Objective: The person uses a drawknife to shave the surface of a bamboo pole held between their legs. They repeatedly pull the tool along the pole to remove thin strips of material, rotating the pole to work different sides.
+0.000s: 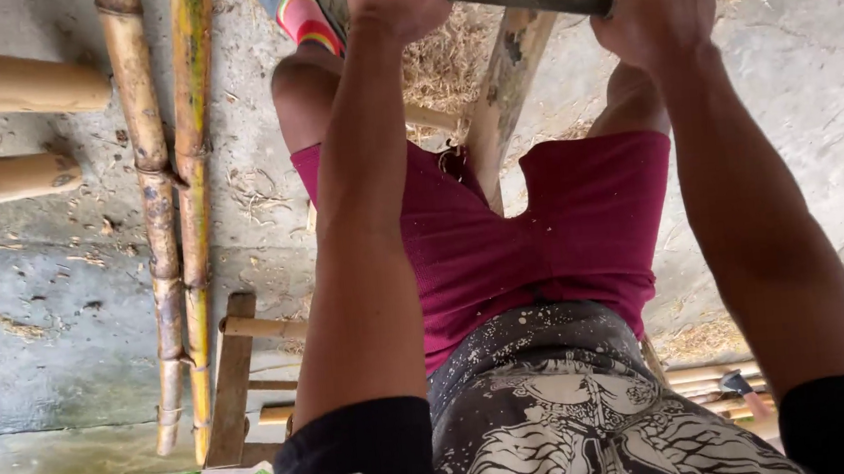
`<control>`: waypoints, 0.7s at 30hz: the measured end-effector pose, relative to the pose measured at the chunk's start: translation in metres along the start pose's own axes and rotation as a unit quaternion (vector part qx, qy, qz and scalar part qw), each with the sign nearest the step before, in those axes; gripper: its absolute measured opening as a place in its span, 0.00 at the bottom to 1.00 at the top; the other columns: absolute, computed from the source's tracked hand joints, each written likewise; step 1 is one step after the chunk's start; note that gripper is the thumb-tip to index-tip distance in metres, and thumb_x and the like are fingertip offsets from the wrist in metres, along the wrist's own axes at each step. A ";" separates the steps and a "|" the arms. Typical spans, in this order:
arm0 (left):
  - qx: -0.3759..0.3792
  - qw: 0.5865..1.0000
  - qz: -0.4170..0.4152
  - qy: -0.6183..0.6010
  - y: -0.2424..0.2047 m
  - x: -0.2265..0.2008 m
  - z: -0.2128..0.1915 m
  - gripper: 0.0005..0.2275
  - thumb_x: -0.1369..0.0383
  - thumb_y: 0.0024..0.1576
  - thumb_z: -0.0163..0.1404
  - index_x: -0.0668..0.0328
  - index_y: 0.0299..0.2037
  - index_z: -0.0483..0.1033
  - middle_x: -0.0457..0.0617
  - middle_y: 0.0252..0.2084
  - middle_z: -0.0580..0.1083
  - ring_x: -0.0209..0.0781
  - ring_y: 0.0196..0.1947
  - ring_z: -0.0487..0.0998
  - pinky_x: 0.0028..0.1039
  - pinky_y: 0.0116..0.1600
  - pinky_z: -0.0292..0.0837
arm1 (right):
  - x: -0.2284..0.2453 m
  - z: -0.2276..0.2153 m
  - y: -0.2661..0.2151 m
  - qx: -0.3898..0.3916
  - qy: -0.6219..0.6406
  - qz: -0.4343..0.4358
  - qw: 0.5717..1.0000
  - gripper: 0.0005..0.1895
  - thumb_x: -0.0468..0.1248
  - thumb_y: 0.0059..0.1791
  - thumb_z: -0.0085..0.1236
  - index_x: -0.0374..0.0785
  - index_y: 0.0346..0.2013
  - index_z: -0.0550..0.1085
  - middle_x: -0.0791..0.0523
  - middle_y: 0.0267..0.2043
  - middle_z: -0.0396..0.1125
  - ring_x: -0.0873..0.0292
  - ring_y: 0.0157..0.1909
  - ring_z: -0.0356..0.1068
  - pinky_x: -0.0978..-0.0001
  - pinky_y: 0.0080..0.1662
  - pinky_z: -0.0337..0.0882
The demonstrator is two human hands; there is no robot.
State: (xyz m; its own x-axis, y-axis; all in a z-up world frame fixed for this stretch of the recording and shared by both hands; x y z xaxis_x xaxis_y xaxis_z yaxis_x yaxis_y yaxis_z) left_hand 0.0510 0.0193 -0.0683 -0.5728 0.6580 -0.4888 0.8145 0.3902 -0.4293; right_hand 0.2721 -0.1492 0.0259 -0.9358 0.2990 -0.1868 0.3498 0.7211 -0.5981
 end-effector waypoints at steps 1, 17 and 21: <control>0.010 1.000 -0.003 0.006 -0.004 -0.004 0.000 0.08 0.64 0.54 0.51 0.54 0.35 0.83 0.52 0.32 0.80 0.48 0.32 0.82 0.42 0.38 0.76 | 0.002 -0.003 0.003 0.024 0.018 0.007 1.000 0.14 0.48 0.53 0.62 0.40 0.42 0.79 0.51 0.23 0.68 0.46 0.27 0.73 0.48 0.33 0.73; 0.088 0.994 0.020 0.054 -0.021 -0.028 -0.010 0.07 0.64 0.54 0.54 0.54 0.31 0.83 0.52 0.31 0.80 0.48 0.29 0.81 0.41 0.36 0.76 | 0.025 0.006 -0.069 -0.215 0.034 -0.134 0.967 0.11 0.44 0.41 0.69 0.41 0.28 0.79 0.48 0.34 0.68 0.46 0.41 0.73 0.54 0.44 0.73; 0.017 0.999 0.029 0.019 -0.012 -0.024 -0.012 0.04 0.66 0.48 0.55 0.55 0.28 0.81 0.50 0.25 0.79 0.46 0.25 0.80 0.41 0.28 0.76 | 0.019 0.023 -0.050 -0.163 0.061 -0.058 0.983 0.12 0.44 0.49 0.66 0.40 0.29 0.80 0.49 0.28 0.70 0.48 0.33 0.72 0.55 0.36 0.70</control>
State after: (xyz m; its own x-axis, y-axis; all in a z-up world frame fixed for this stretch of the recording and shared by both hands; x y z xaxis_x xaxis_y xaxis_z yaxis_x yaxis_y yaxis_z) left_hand 0.0562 0.0065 -0.0418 -0.5211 0.7033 -0.4836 0.8418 0.3299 -0.4273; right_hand 0.2354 -0.1942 0.0341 -0.9649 0.2615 -0.0244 0.2550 0.9106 -0.3252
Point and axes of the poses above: each hand's wrist, its own y-axis towards the middle knuckle, its own z-axis out of the palm, x = y × z, the point moved 6 cm from there along y, towards the middle knuckle
